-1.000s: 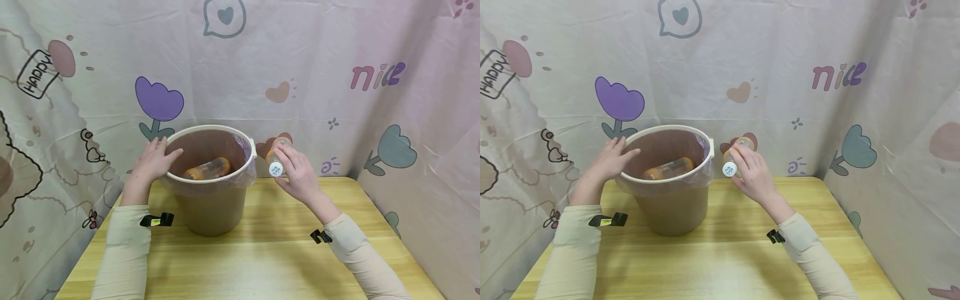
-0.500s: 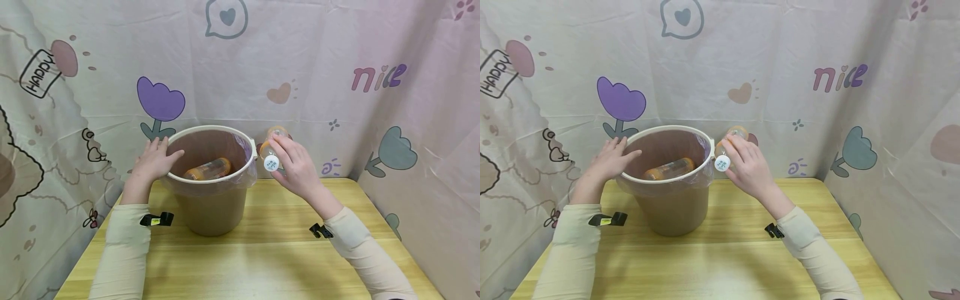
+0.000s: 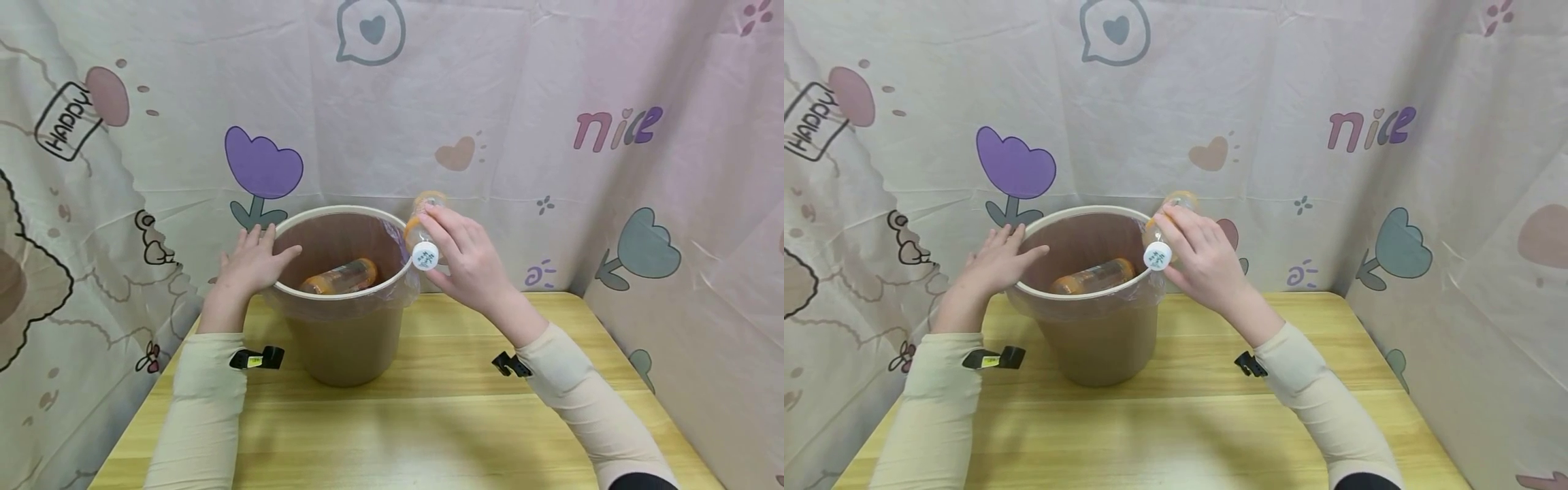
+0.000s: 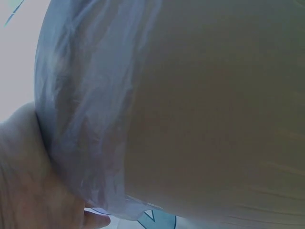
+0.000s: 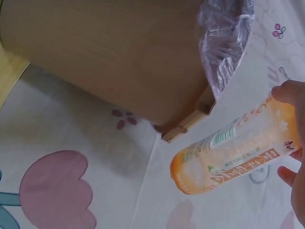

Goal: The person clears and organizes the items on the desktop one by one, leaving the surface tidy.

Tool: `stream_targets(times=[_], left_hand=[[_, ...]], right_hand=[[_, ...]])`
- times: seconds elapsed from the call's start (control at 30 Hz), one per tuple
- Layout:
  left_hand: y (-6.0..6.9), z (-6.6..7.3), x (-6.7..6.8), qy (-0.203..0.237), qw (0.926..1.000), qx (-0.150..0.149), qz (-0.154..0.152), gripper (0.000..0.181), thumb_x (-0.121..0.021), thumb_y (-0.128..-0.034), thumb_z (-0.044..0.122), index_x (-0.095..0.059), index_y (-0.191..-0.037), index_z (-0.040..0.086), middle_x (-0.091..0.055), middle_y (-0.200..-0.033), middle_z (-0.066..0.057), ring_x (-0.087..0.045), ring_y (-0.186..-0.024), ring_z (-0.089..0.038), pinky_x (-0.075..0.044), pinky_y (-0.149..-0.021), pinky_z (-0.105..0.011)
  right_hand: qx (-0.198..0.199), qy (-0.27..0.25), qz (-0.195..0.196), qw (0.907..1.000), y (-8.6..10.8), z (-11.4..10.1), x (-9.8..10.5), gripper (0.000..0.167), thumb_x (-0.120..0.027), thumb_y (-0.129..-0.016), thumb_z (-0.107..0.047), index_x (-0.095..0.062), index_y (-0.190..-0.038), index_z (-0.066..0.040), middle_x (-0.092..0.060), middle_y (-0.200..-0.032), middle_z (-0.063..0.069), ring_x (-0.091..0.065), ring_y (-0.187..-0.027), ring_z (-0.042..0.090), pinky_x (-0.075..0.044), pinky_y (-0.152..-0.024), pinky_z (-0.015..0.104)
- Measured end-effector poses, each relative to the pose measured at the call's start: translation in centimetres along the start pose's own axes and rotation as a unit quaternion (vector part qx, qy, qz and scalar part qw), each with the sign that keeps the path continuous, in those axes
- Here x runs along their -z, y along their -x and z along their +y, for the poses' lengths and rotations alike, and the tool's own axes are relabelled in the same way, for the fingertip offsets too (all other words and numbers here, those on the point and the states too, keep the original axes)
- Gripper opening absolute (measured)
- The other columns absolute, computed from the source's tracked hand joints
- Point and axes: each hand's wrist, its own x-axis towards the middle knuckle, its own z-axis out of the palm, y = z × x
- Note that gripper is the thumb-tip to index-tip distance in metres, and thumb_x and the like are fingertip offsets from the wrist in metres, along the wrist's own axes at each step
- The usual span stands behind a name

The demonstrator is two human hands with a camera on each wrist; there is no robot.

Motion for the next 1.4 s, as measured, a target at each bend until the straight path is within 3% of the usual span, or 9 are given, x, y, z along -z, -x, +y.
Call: stream_targets(times=[0.2, 0.5, 0.77, 1.1, 1.4], left_hand=[[-0.1, 0.0, -0.1, 0.005, 1.0000, 0.000, 0.000, 0.093, -0.026, -0.0953, 0.069, 0.001, -0.156, 0.004, 0.006, -0.161, -0.029, 0.015, -0.147, -0.048, 0.006, -0.109, -0.076], [-0.3, -0.1, -0.2, 0.013, 0.9999, -0.002, -0.003, 0.093, -0.026, -0.0951, 0.070, 0.002, -0.156, 0.005, 0.007, -0.161, -0.028, 0.014, -0.147, -0.047, 0.003, -0.109, -0.077], [-0.4, -0.1, -0.3, 0.019, 0.9998, -0.001, -0.002, 0.093, -0.026, -0.0951, 0.070, 0.002, -0.156, 0.005, 0.006, -0.161, -0.028, 0.014, -0.147, -0.047, 0.002, -0.110, -0.076], [-0.3, -0.1, -0.3, 0.019, 0.9998, -0.003, 0.001, 0.093, -0.026, -0.0952, 0.069, 0.001, -0.157, 0.005, 0.005, -0.161, -0.028, 0.013, -0.148, -0.047, 0.002, -0.110, -0.076], [-0.3, 0.0, -0.3, 0.021, 0.9998, -0.005, -0.003, 0.093, -0.026, -0.0952, 0.070, 0.002, -0.156, 0.005, 0.006, -0.161, -0.028, 0.013, -0.148, -0.047, 0.002, -0.110, -0.076]], right_hand=[[0.000, -0.012, -0.006, 0.9999, -1.0, -0.6, -0.8, 0.066, -0.077, -0.076, -0.012, -0.050, -0.136, 0.000, -0.055, -0.136, 0.018, -0.053, -0.125, 0.033, -0.046, -0.102, 0.044], [-0.005, -0.044, 0.015, 0.9989, -1.6, -1.7, -2.5, 0.061, -0.076, -0.078, -0.012, -0.051, -0.133, 0.000, -0.057, -0.134, 0.018, -0.056, -0.124, 0.031, -0.048, -0.102, 0.042], [-0.020, -0.072, 0.000, 0.9972, -1.5, -2.3, -3.3, 0.064, -0.079, -0.080, -0.020, -0.051, -0.135, -0.002, -0.058, -0.134, 0.017, -0.056, -0.124, 0.030, -0.047, -0.104, 0.042], [-0.051, -0.060, -0.074, 0.9941, -1.4, -2.7, -3.4, 0.072, -0.082, -0.078, -0.032, -0.051, -0.137, -0.005, -0.060, -0.130, 0.012, -0.055, -0.125, 0.030, -0.047, -0.102, 0.047], [-0.093, -0.030, -0.154, 0.9832, -1.3, -2.8, -3.2, 0.076, -0.075, -0.082, -0.043, -0.046, -0.144, -0.010, -0.059, -0.131, 0.010, -0.055, -0.125, 0.028, -0.048, -0.099, 0.046]])
